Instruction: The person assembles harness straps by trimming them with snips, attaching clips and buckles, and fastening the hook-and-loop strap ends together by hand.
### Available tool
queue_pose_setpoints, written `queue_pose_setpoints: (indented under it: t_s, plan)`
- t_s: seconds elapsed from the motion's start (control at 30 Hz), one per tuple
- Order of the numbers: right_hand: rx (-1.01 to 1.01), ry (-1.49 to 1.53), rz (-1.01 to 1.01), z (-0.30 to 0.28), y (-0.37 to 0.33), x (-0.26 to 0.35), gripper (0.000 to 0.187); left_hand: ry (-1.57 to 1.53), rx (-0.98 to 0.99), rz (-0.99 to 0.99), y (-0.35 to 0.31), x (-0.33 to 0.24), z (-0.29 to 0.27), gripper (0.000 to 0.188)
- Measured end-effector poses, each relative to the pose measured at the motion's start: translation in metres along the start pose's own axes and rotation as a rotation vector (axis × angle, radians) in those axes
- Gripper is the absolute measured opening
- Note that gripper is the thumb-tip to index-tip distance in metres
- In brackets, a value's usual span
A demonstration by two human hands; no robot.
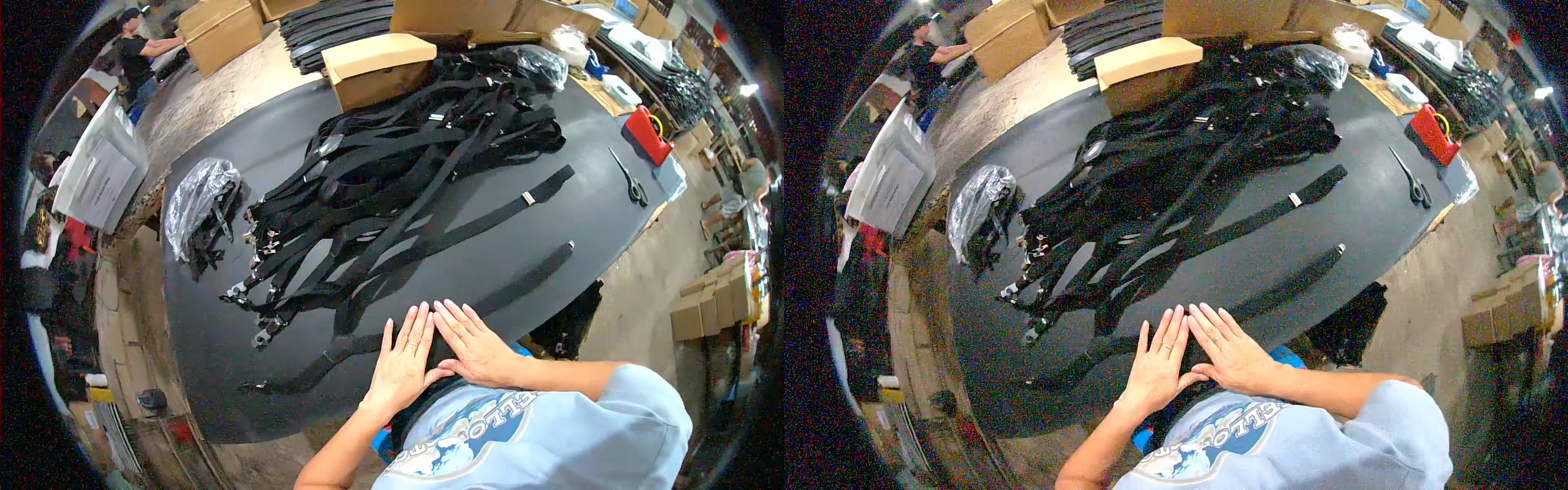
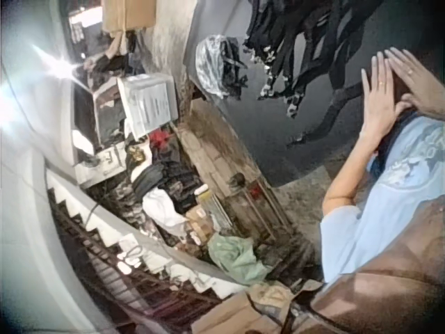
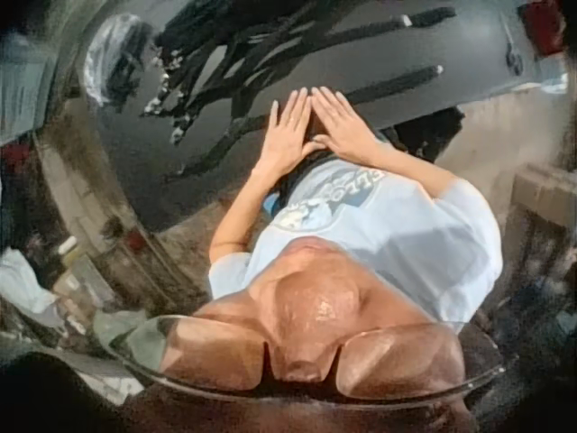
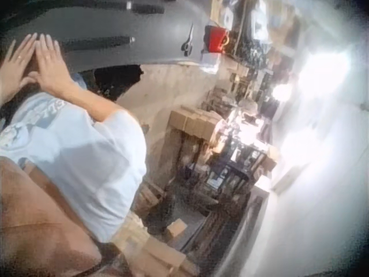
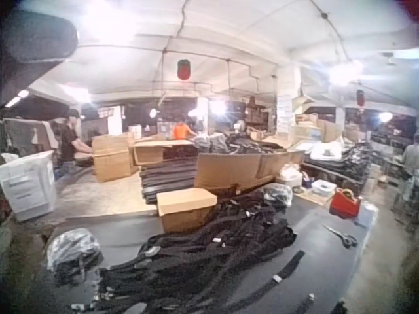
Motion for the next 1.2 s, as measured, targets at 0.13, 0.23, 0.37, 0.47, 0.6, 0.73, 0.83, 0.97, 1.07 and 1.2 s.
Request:
queue_pose_setpoints:
  t_s: [0.13, 0.23, 0.37, 0.47, 0.6, 0.73, 0.83, 0.97, 1.07, 1.2]
  plan:
    - [0.052, -0.140, 0.120, -0.009, -0.027, -0.024, 0.087, 0.029, 0.030, 0.005, -0.006, -0.006, 0.001, 0.096]
    - [0.089, -0.171, 0.231, -0.022, -0.050, -0.081, 0.091, 0.016, 0.076, -0.021, -0.003, 0.000, 0.007, 0.097]
    - [-0.068, -0.364, 0.513, -0.079, -0.106, -0.157, 0.093, 0.046, 0.103, -0.013, -0.001, 0.000, 0.007, 0.103]
    - [0.018, -0.463, 0.461, -0.087, -0.119, -0.175, 0.086, 0.082, 0.096, -0.026, -0.002, 0.001, 0.004, 0.102]
    - [-0.081, -0.400, 0.436, -0.090, -0.117, -0.174, 0.083, 0.091, 0.088, -0.012, 0.005, 0.000, 0.004, 0.102]
    - [-0.085, -0.418, 0.445, -0.088, -0.117, -0.179, 0.077, 0.052, 0.071, 0.016, 0.002, 0.001, 0.006, 0.100]
    - [-0.259, -0.413, 0.368, -0.115, -0.095, -0.170, 0.066, -0.022, 0.082, 0.039, 0.000, 0.000, -0.002, 0.099]
    - [-0.589, -0.109, 0.289, -0.162, -0.047, -0.192, 0.043, -0.135, -0.019, 0.070, 0.023, -0.015, -0.040, 0.087]
    - [-0.419, -0.092, 0.189, -0.155, -0.012, -0.215, 0.038, -0.152, -0.146, 0.127, 0.053, -0.015, -0.056, 0.058]
    - [-0.339, -0.267, 0.027, -0.165, 0.007, -0.214, 0.042, -0.104, -0.405, 0.015, 0.054, 0.021, -0.064, 0.037]
Point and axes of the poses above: each hand's wrist, its own y-axis towards the middle knuckle, its own z-axis out of the palm, x = y × z, the point moved 10 cm from there along y, towards the middle knuckle, and after that the axes turned 4 degrees about x, right-handed, at the moved point
